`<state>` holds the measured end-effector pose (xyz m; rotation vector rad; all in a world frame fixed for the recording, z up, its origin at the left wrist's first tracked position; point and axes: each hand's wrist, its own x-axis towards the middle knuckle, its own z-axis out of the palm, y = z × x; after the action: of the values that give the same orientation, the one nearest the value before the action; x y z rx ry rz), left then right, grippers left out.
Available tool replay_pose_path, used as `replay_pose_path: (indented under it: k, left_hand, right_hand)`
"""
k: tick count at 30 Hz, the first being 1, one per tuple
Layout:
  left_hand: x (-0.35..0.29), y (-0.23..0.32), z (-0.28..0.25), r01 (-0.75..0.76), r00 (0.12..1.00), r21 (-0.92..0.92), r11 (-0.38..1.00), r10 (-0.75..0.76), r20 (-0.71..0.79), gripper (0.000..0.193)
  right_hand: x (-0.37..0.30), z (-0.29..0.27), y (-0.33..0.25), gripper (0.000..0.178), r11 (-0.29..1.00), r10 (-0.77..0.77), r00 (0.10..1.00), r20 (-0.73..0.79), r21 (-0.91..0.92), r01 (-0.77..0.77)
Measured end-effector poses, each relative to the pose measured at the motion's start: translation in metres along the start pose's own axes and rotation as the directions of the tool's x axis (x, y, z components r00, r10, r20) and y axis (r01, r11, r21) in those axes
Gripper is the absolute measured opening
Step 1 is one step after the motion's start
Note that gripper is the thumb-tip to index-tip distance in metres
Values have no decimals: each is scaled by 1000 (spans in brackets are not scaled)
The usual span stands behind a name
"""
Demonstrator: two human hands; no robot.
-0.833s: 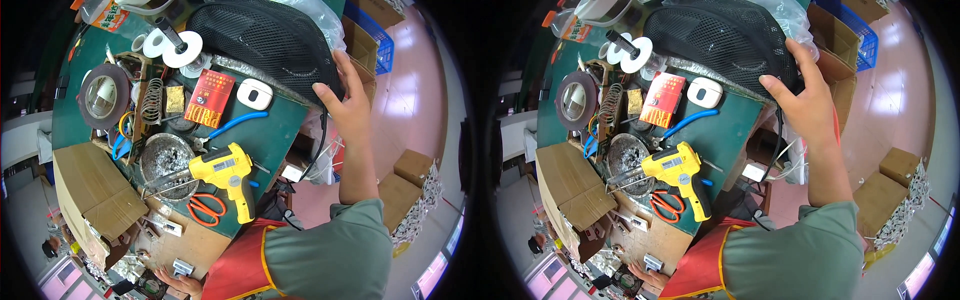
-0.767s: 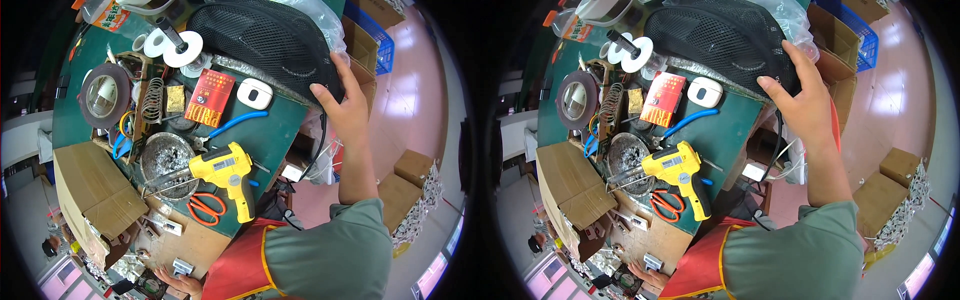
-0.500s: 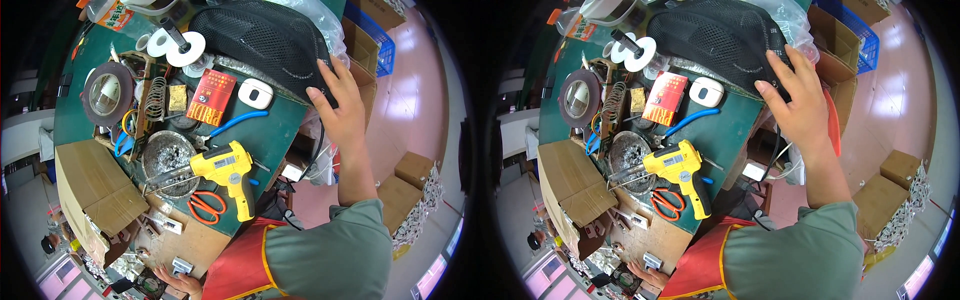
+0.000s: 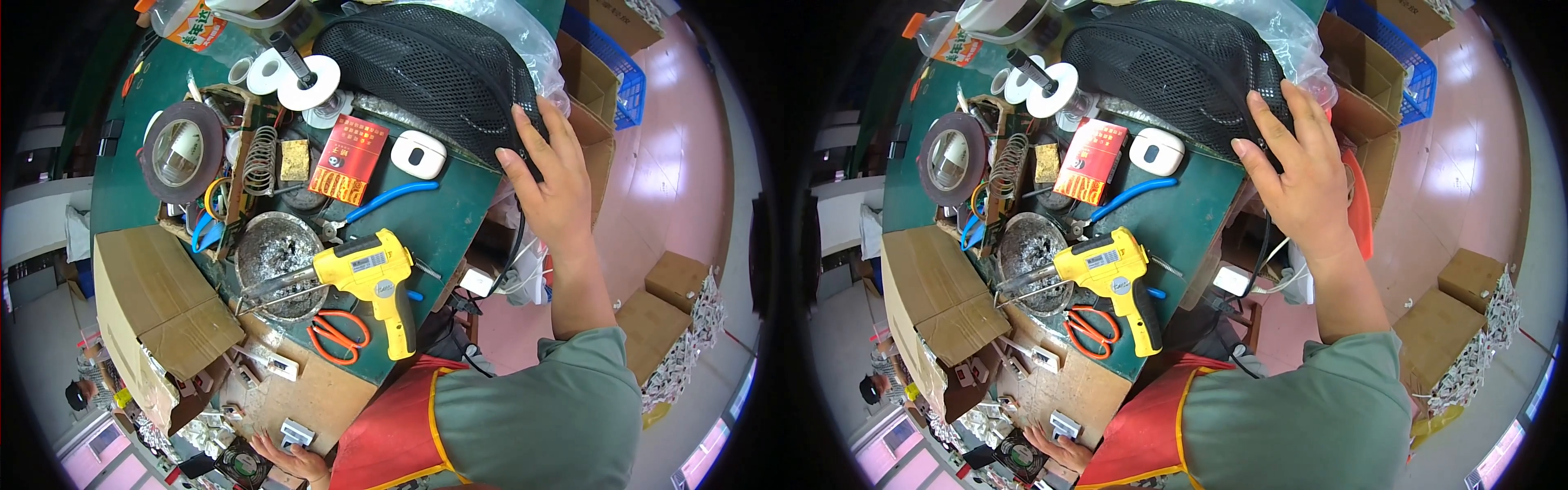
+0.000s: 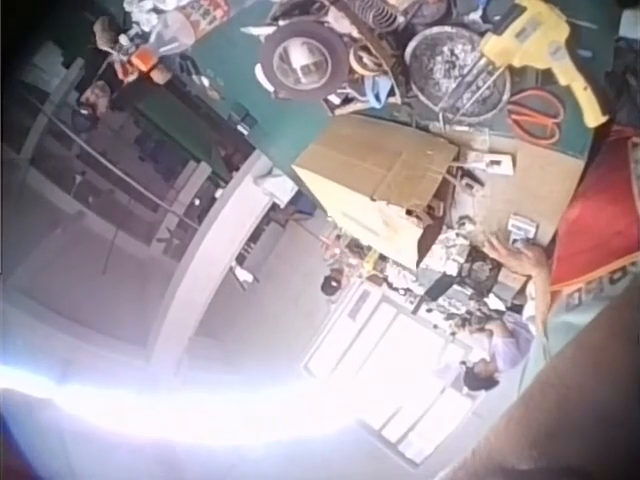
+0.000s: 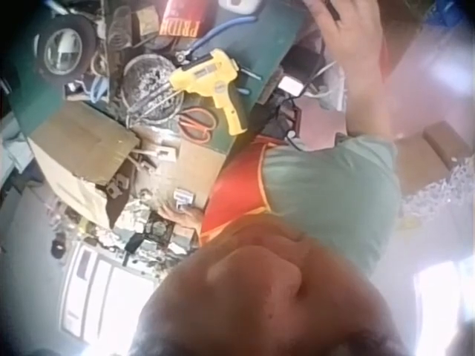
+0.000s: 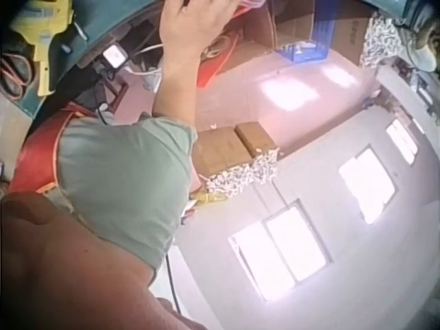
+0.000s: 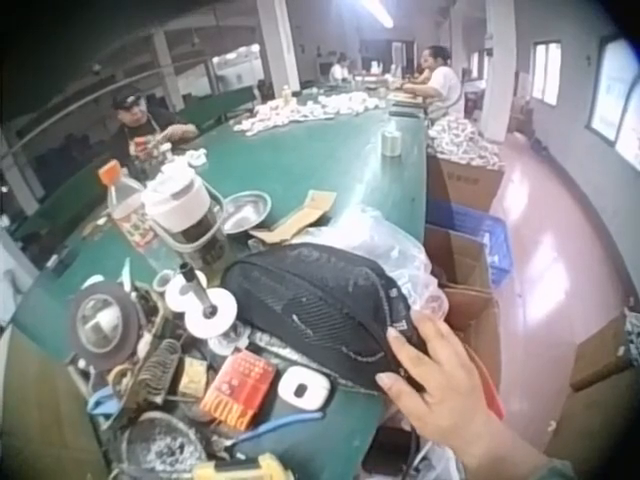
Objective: Assembling light components by inserting wires into plastic housings.
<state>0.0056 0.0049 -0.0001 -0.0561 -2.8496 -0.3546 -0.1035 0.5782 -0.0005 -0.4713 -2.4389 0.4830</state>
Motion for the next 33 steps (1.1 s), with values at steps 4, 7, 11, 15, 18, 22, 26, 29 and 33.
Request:
replay_pose_path:
  k: [4,7,11,15,18,22,26,29,33]
  left_hand:
    - [1,5,-2,16,1000,25,1000,-16,8,74]
    - [2,6,-2,24,999,82,996,-26,24,75]
    - [2,2,-4,14,1000,75,997,-16,19,74]
    - [2,4,-14,-4,999,128,992,-1,34,71]
    - [10,12,-9,-34,998,176,984,25,54,70]
    - [9,10,-7,-57,998,121,991,51,48,66]
    - [6,13,-13,-46,998,103,994,41,42,62]
    - [9,10,-11,-72,996,98,993,67,52,62]
    - [12,10,-11,-70,997,71,995,67,46,61]
  right_hand:
    - [0,-1,-1,43,1000,5,1000,3,-22,-5]
    - [0,-1,-1,43,1000,15,1000,12,-27,-14]
    - [3,2,-4,42,999,44,999,5,-3,-44]
    - [7,-2,-14,47,994,106,991,83,-11,-106]
    - [0,-8,3,48,978,113,994,-9,177,-109]
    - [-2,-6,17,48,919,111,990,-91,388,-68]
    - [2,-4,17,45,885,133,986,-101,459,-72]
    - [2,-6,12,42,915,100,988,-121,400,-44]
    - [0,-6,11,41,929,80,989,-125,370,-28]
